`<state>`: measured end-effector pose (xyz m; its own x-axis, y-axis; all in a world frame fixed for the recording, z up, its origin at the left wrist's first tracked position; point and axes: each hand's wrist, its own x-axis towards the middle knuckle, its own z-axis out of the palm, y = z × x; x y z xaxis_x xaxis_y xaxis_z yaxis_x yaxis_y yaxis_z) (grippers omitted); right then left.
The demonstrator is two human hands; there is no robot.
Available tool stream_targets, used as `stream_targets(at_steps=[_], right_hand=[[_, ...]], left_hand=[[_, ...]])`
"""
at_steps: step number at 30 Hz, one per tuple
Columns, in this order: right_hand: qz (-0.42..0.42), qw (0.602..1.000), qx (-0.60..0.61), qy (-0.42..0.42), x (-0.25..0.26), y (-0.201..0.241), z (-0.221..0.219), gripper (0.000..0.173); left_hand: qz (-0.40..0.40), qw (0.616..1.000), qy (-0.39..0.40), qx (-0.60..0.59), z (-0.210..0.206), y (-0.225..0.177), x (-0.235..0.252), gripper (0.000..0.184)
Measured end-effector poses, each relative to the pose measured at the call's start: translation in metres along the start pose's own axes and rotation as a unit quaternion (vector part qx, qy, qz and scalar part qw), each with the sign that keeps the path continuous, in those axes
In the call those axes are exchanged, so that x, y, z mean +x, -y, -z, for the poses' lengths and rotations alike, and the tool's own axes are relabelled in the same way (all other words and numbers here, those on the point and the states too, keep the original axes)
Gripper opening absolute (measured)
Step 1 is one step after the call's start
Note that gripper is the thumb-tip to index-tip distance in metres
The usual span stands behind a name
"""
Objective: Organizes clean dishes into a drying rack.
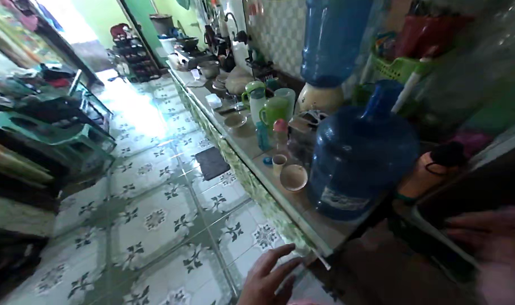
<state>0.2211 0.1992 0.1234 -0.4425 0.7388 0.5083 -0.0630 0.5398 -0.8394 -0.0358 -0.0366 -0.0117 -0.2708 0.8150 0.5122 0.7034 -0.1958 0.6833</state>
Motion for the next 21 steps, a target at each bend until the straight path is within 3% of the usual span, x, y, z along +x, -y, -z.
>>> stream_targets(at_steps=[2, 4, 7, 10, 16, 21], right_hand=[[-0.168, 0.968, 0.133, 0.134, -0.016, -0.055, -0.076, 0.028], [-0.366, 0.888, 0.196, 0.199, -0.027, -0.094, -0.146, 0.038], [-0.545, 0.791, 0.235, 0.145, -0.033, -0.146, -0.22, 0.049], [-0.602, 0.754, 0.258, 0.055, -0.024, -0.185, -0.268, 0.06], [-0.599, 0.76, 0.246, -0.058, 0.016, -0.226, -0.32, 0.076], [-0.606, 0.749, 0.25, -0.103, 0.038, -0.254, -0.336, 0.065]], left_hand=[[0.02, 0.999, -0.005, 0.034, 0.037, 0.016, -0.016, 0.026], [0.036, 0.998, -0.029, 0.036, 0.067, 0.024, -0.025, 0.025], [0.054, 0.996, -0.065, 0.027, 0.092, 0.038, -0.035, 0.025], [0.07, 0.995, -0.069, 0.035, 0.105, 0.058, -0.043, 0.024], [0.111, 0.993, -0.008, 0.037, 0.135, 0.1, -0.029, 0.025], [0.112, 0.992, 0.004, 0.052, 0.155, 0.155, 0.004, 0.026]])
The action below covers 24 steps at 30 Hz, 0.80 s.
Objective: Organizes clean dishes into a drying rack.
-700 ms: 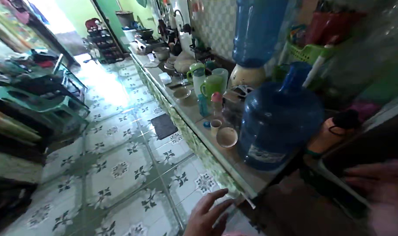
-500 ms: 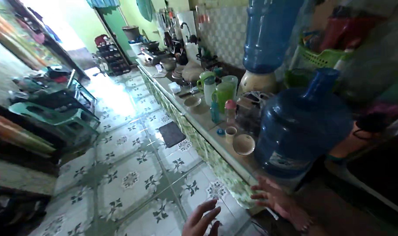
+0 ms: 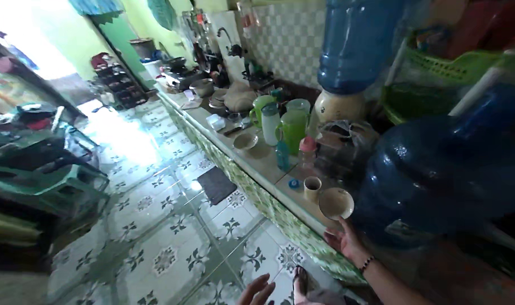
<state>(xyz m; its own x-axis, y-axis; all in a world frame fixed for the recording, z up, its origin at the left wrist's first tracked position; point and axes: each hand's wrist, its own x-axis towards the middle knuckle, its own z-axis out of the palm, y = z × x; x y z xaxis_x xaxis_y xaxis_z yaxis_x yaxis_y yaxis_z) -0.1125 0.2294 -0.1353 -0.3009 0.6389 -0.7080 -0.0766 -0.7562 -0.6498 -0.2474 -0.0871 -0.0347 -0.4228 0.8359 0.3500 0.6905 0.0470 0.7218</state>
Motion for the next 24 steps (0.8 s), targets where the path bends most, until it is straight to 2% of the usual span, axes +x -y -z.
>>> stream_targets(at_steps=[2, 6, 10, 16, 20, 22, 24], right_hand=[[-0.002, 1.0, 0.014, -0.007, 0.003, 0.006, -0.006, 0.06], [-0.005, 1.0, 0.021, -0.023, 0.014, 0.013, -0.018, 0.06], [-0.016, 0.996, 0.053, -0.064, 0.02, 0.018, -0.035, 0.061], [0.009, 0.989, 0.098, -0.107, 0.035, 0.017, -0.048, 0.04], [0.023, 0.979, 0.158, -0.13, 0.036, 0.016, -0.053, 0.035], [0.026, 0.979, 0.164, -0.119, 0.029, 0.007, -0.053, 0.034], [0.02, 0.982, 0.164, -0.092, -0.003, -0.002, -0.054, 0.033]], left_hand=[[-0.002, 1.0, 0.02, 0.002, 0.008, 0.013, 0.025, 0.026], [-0.034, 0.998, 0.05, -0.004, 0.015, 0.046, 0.071, 0.026], [-0.064, 0.994, 0.084, -0.028, 0.019, 0.062, 0.11, 0.025], [-0.102, 0.976, 0.182, -0.066, 0.008, 0.077, 0.143, 0.025], [-0.125, 0.954, 0.238, -0.13, -0.004, 0.092, 0.161, 0.027], [-0.134, 0.947, 0.248, -0.154, -0.014, 0.101, 0.172, 0.027], [-0.105, 0.947, 0.251, -0.172, -0.023, 0.1, 0.179, 0.028]])
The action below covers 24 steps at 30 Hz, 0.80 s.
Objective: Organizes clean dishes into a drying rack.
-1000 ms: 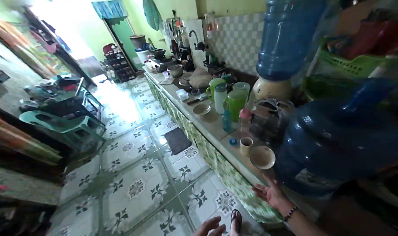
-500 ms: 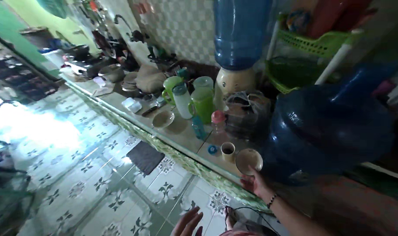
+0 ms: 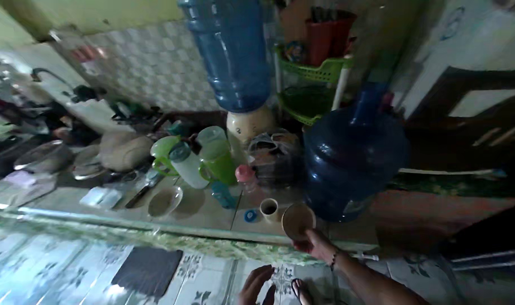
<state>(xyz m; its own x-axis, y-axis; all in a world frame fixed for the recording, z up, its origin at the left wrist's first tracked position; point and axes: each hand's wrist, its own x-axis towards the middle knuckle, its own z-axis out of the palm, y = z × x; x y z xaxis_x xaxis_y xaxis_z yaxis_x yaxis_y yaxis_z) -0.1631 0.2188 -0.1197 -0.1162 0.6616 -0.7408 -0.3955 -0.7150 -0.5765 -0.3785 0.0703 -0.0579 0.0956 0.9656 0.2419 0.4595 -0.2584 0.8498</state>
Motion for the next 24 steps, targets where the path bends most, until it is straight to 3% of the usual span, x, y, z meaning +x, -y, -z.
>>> stream_targets(at_steps=[2, 4, 7, 12, 18, 24], right_hand=[[-0.008, 0.999, 0.004, 0.035, -0.038, -0.005, 0.011, 0.032], [0.0, 0.997, 0.018, 0.069, -0.076, -0.009, 0.025, 0.031], [0.056, 0.987, 0.032, 0.144, -0.123, -0.01, 0.056, 0.025], [0.165, 0.984, 0.055, 0.047, -0.183, 0.013, 0.106, 0.024], [0.173, 0.966, 0.164, -0.096, -0.217, 0.066, 0.186, 0.021], [0.338, 0.91, 0.168, -0.174, -0.257, 0.142, 0.286, 0.024]], left_hand=[[0.08, 0.996, 0.014, -0.048, -0.006, -0.009, 0.013, 0.045], [0.135, 0.983, 0.051, -0.116, -0.018, -0.016, 0.028, 0.077], [0.115, 0.968, 0.126, -0.184, -0.046, -0.036, 0.051, 0.105], [-0.057, 0.961, 0.213, -0.167, -0.116, -0.087, 0.093, 0.096], [-0.185, 0.934, 0.266, -0.151, -0.219, -0.166, 0.139, 0.069], [-0.273, 0.901, 0.277, -0.193, -0.334, -0.263, 0.179, 0.064]])
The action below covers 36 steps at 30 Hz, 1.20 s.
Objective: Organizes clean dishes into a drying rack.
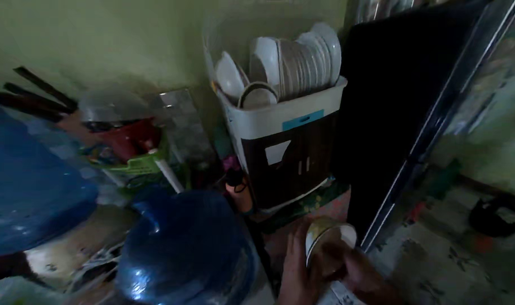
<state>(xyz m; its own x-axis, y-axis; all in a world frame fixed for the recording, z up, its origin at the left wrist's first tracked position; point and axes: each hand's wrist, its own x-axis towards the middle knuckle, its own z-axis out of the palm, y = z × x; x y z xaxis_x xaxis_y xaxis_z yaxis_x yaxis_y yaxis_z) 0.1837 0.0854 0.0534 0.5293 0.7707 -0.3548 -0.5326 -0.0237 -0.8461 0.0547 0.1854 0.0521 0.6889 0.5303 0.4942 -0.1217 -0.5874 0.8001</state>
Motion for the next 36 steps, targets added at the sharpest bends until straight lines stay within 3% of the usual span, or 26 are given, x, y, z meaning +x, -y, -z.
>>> stream_targets(at_steps=[6, 10, 15, 19, 22, 24, 26, 28, 32, 36], right_hand=[[0.105, 0.991, 0.079, -0.014, 0.064, 0.09, 0.035, 0.017], [0.143, 0.983, 0.113, 0.022, 0.099, 0.135, 0.037, 0.02], [0.144, 0.985, 0.098, -0.001, 0.137, 0.161, 0.026, 0.022], [0.196, 0.978, 0.073, 0.021, 0.166, 0.171, 0.018, 0.024], [0.261, 0.963, 0.053, 0.047, 0.189, 0.179, 0.015, 0.04], [0.313, 0.944, 0.037, 0.094, 0.205, 0.18, 0.018, 0.07], [0.354, 0.927, 0.027, 0.121, 0.221, 0.184, 0.017, 0.088], [0.39, 0.909, 0.025, 0.146, 0.236, 0.19, 0.015, 0.094], [0.444, 0.887, 0.001, 0.123, 0.261, 0.217, 0.004, 0.108], [0.461, 0.879, 0.028, 0.116, 0.279, 0.256, -0.011, 0.097]], left_hand=[[-0.098, 0.995, -0.001, -0.008, -0.052, -0.008, 0.122, 0.063], [-0.07, 0.997, 0.007, 0.011, -0.056, -0.014, 0.185, 0.065], [-0.083, 0.984, -0.068, 0.14, -0.044, -0.013, 0.231, 0.053], [-0.114, 0.944, -0.114, 0.288, -0.034, -0.008, 0.261, 0.037], [-0.127, 0.931, -0.14, 0.312, -0.028, -0.005, 0.289, 0.029], [-0.137, 0.934, -0.146, 0.297, -0.023, 0.0, 0.307, 0.026], [-0.149, 0.937, -0.156, 0.276, -0.018, 0.005, 0.325, 0.022], [-0.155, 0.942, -0.163, 0.248, -0.013, 0.009, 0.34, 0.02], [-0.175, 0.945, -0.194, 0.198, -0.012, 0.008, 0.368, 0.021], [-0.211, 0.923, -0.242, 0.21, -0.016, -0.005, 0.4, 0.02]])
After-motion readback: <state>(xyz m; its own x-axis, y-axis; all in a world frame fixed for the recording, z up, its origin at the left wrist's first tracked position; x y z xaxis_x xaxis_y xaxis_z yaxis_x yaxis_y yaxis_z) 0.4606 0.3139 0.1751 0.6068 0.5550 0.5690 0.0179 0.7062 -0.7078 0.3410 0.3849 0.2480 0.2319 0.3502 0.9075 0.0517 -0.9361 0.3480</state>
